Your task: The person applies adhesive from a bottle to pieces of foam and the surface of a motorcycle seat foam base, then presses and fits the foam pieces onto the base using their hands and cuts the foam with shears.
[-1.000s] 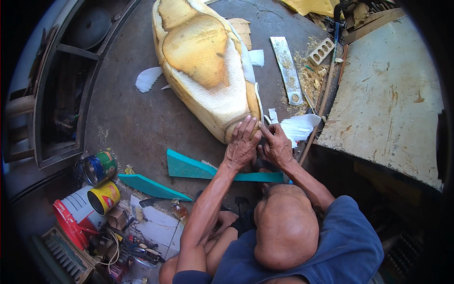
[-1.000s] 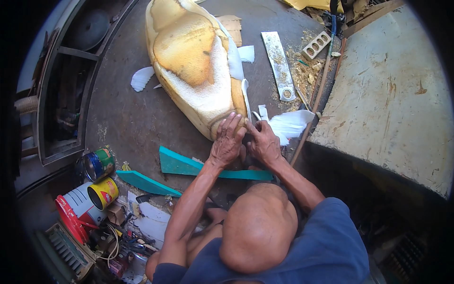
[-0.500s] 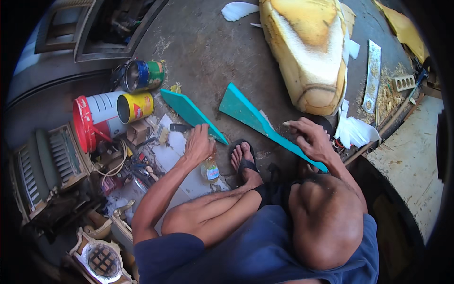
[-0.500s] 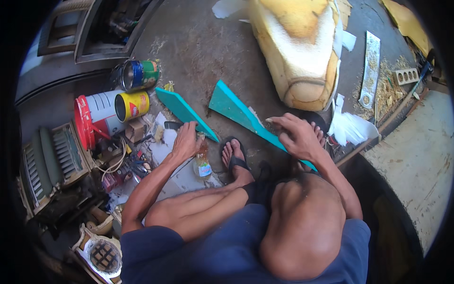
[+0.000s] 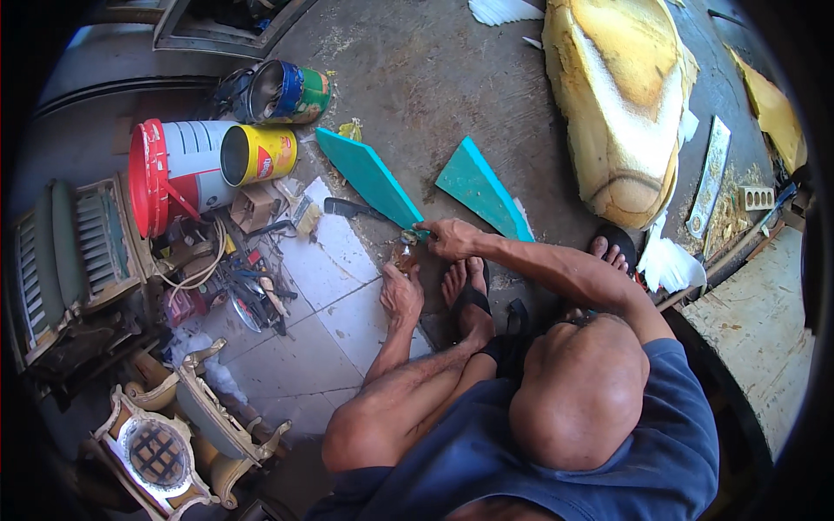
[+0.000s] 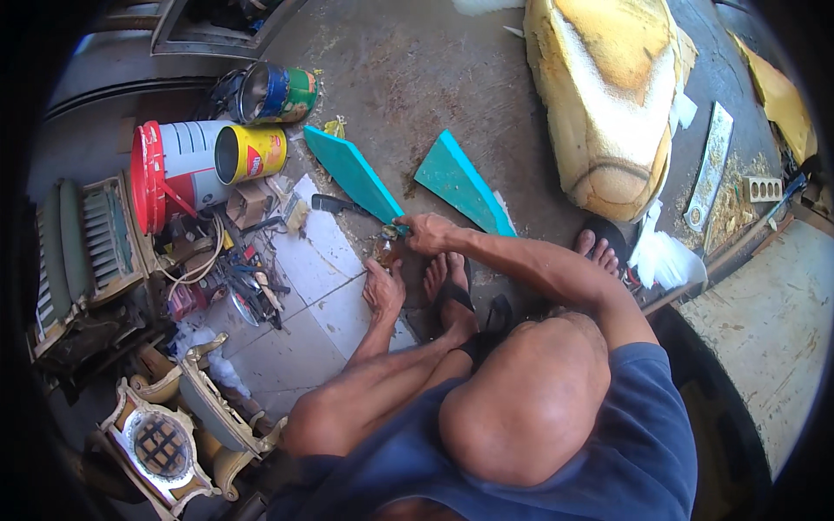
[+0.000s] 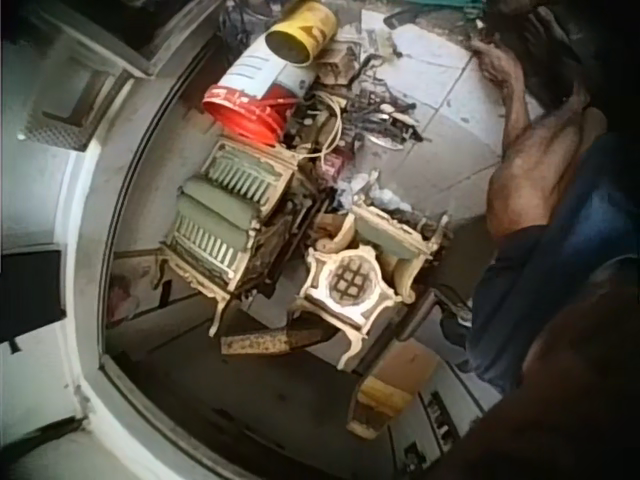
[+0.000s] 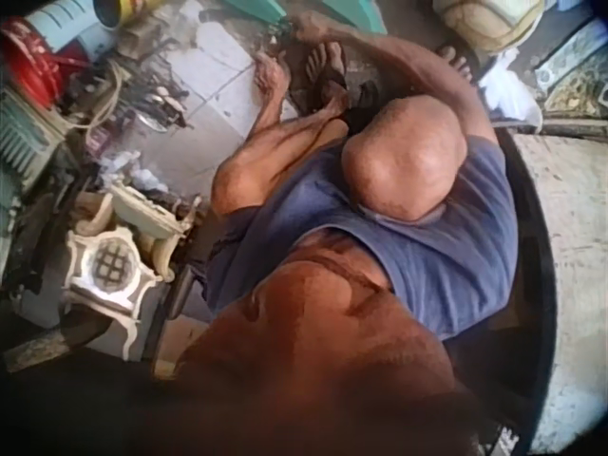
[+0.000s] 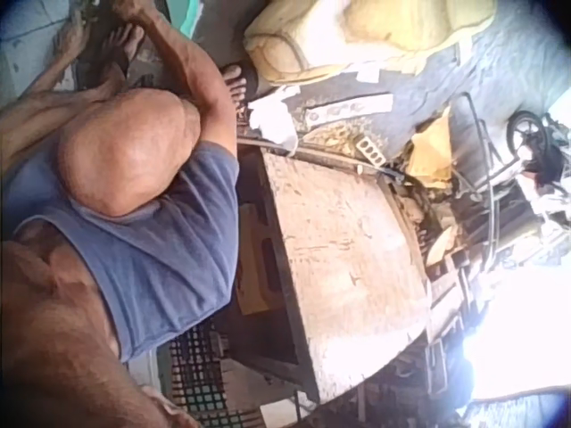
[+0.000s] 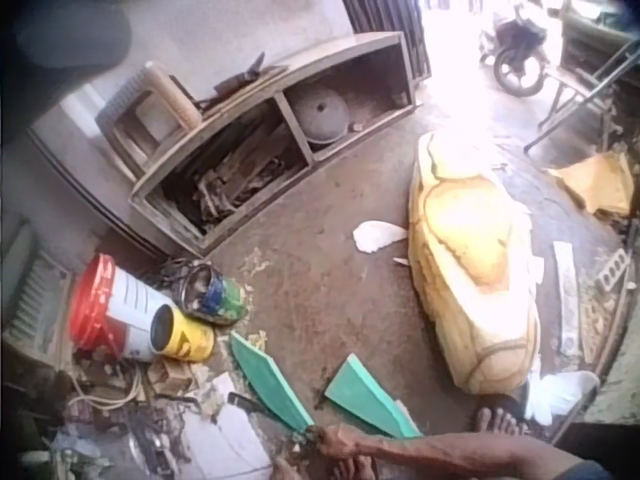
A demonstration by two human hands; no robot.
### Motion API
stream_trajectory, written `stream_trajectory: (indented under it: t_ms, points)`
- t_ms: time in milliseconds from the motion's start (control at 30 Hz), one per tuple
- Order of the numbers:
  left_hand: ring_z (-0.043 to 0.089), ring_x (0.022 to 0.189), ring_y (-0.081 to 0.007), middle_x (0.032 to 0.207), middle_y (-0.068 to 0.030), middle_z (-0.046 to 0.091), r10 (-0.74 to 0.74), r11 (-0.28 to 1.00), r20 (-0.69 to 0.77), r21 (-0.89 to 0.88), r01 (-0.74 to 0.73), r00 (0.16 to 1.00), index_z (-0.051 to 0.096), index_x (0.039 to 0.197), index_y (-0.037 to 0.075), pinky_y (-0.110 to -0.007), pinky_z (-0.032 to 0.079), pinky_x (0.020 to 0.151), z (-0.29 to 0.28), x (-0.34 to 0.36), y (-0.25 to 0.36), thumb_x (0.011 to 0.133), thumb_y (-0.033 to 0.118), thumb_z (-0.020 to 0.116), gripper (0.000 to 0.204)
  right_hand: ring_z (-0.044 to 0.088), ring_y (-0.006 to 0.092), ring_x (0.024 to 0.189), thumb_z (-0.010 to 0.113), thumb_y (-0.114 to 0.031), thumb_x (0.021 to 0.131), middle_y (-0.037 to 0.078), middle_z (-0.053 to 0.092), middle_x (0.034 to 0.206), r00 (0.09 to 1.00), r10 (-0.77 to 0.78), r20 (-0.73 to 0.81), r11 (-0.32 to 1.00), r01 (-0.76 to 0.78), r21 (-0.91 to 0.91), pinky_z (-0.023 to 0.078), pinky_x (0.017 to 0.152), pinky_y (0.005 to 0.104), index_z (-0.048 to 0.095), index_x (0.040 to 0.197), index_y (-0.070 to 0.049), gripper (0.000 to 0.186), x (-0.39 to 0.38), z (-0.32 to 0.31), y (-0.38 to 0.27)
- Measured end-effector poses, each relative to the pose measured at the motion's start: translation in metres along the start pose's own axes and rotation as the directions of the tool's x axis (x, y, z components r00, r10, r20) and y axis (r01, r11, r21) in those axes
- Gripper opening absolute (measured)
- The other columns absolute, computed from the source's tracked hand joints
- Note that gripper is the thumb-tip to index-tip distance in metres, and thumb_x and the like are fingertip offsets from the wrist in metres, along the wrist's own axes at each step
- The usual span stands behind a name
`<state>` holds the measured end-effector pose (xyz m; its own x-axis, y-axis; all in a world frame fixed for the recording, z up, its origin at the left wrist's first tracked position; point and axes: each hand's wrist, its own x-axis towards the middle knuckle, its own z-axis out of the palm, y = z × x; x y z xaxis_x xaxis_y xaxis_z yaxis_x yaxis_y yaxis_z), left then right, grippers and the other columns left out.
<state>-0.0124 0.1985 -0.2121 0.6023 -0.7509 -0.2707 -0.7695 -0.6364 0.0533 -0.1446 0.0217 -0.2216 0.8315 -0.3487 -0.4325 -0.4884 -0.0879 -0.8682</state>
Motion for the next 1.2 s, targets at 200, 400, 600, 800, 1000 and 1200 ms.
stream_trajectory:
  t_ms: [200, 400, 600, 800, 1000, 1200]
  points:
    - [0.066, 0.08, -0.0455, 0.085, -0.0239, 0.065, -0.026, 1.0, 0.007, -0.002, 0.026, 1.0, 0.042, 0.106, 0.001, -0.054, 0.048, 0.067, -0.006, 0.001, -0.006, 0.093, 0.04, 0.068, 0.048, 0.075, 0.0246, 0.077, 0.049, -0.017, 0.09, 0.013, 0.073, 0.074, 0.989, 0.081, 0.121, 0.979, -0.102, 0.175, 0.058, 0.077, 0.0386, 0.049, 0.148, -0.015, 0.058, 0.015, 0.002, -0.012]
    - [0.067, 0.082, -0.0434, 0.09, -0.0233, 0.063, -0.002, 1.0, 0.058, 0.02, 0.0, 0.998, 0.044, 0.107, -0.001, -0.052, 0.051, 0.069, -0.007, 0.007, -0.002, 0.094, 0.036, 0.068, 0.046, 0.073, 0.021, 0.067, 0.048, -0.014, 0.09, 0.012, 0.073, 0.073, 0.977, 0.155, 0.15, 0.943, -0.191, 0.273, 0.059, 0.069, 0.0348, 0.049, 0.148, -0.015, 0.058, 0.011, -0.008, -0.027]
    - [0.065, 0.086, -0.0466, 0.091, -0.0263, 0.063, -0.065, 0.998, 0.074, 0.005, 0.065, 0.995, 0.045, 0.106, -0.003, -0.054, 0.05, 0.074, -0.002, 0.003, -0.002, 0.092, 0.037, 0.07, 0.05, 0.069, 0.0162, 0.073, 0.053, -0.016, 0.09, 0.009, 0.072, 0.087, 0.978, 0.115, 0.173, 0.76, -0.199, 0.618, 0.056, 0.069, 0.0322, 0.064, 0.13, -0.008, 0.042, -0.021, -0.025, -0.011]
    - [0.057, 0.112, -0.0466, 0.124, -0.0306, 0.054, -0.095, 0.991, -0.043, -0.097, 0.09, 0.995, 0.032, 0.14, -0.009, -0.053, 0.047, 0.093, -0.011, 0.001, 0.013, 0.083, 0.03, 0.08, 0.085, 0.064, 0.018, 0.091, 0.056, -0.005, 0.087, 0.009, 0.068, 0.093, 0.901, -0.102, -0.422, 0.918, 0.249, 0.308, 0.052, 0.08, 0.0319, 0.068, 0.118, -0.002, 0.034, -0.183, -0.129, -0.002]
    - [0.039, 0.133, -0.0443, 0.142, -0.0285, 0.04, 0.187, 0.949, -0.365, -0.174, -0.264, 0.912, 0.032, 0.145, -0.005, -0.054, 0.033, 0.112, -0.03, 0.019, 0.052, 0.084, 0.014, 0.07, 0.074, 0.068, 0.0291, 0.087, 0.056, -0.002, 0.084, 0.012, 0.066, 0.101, 0.407, 0.048, -0.912, 0.926, -0.36, -0.112, 0.055, 0.077, 0.0387, 0.072, 0.108, -0.01, 0.03, -0.306, -0.191, 0.063]
    - [0.041, 0.132, -0.0426, 0.139, -0.0255, 0.042, 0.47, 0.836, -0.347, -0.122, -0.536, 0.812, 0.04, 0.138, -0.003, -0.054, 0.034, 0.11, -0.046, 0.03, 0.097, 0.084, 0.009, 0.068, 0.062, 0.068, 0.0323, 0.091, 0.057, -0.01, 0.088, 0.011, 0.066, 0.103, 0.448, 0.096, -0.889, 0.795, -0.572, -0.203, 0.055, 0.081, 0.0428, 0.072, 0.11, -0.013, 0.028, -0.311, -0.215, 0.094]
